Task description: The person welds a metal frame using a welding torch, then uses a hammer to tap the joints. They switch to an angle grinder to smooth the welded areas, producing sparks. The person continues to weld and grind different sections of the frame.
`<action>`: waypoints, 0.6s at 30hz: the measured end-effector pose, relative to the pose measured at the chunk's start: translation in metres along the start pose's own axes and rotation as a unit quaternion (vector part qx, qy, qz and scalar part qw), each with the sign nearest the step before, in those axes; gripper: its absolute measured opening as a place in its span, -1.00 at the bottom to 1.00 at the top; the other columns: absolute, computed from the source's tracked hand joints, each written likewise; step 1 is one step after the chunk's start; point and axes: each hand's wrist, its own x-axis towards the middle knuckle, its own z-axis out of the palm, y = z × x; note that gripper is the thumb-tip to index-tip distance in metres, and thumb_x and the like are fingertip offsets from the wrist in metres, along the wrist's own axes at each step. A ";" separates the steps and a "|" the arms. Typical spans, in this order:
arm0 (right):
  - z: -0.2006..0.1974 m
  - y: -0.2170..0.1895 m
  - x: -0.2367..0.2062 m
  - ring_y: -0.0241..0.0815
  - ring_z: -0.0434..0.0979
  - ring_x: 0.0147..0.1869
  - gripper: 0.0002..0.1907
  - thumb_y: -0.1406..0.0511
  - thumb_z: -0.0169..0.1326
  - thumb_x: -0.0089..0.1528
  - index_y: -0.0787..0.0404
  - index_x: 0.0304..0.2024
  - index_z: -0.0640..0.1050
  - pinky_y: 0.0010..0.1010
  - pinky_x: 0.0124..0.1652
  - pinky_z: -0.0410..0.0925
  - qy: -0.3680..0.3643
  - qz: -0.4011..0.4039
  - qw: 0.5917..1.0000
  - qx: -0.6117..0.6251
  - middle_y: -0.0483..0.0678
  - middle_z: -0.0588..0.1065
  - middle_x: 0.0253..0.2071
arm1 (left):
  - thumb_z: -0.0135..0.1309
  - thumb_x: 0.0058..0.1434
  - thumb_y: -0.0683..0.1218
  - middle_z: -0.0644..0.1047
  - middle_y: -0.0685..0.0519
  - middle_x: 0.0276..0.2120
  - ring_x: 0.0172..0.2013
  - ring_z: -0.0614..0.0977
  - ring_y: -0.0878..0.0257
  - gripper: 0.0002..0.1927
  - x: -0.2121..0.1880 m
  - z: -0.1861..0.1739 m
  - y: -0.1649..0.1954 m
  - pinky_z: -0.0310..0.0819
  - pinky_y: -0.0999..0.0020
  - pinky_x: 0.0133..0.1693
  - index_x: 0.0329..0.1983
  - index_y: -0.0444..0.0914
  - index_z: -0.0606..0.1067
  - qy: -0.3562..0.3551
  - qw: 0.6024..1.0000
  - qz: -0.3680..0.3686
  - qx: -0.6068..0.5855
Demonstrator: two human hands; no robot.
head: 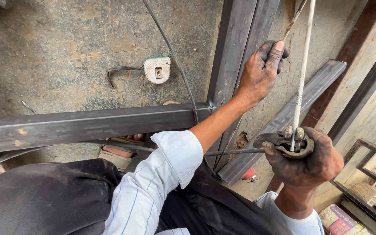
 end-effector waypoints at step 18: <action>-0.003 0.007 -0.013 -0.24 0.68 -0.21 -0.35 -0.10 0.40 0.27 0.25 0.03 0.48 -0.51 -0.21 0.49 0.003 0.006 1.000 0.023 -0.04 0.57 -0.28 | -0.21 0.49 0.29 0.52 0.18 -0.43 -0.41 0.52 0.38 -0.44 -0.001 0.001 0.003 0.47 0.37 -0.31 -0.20 -0.25 0.52 0.016 0.998 0.050 -0.034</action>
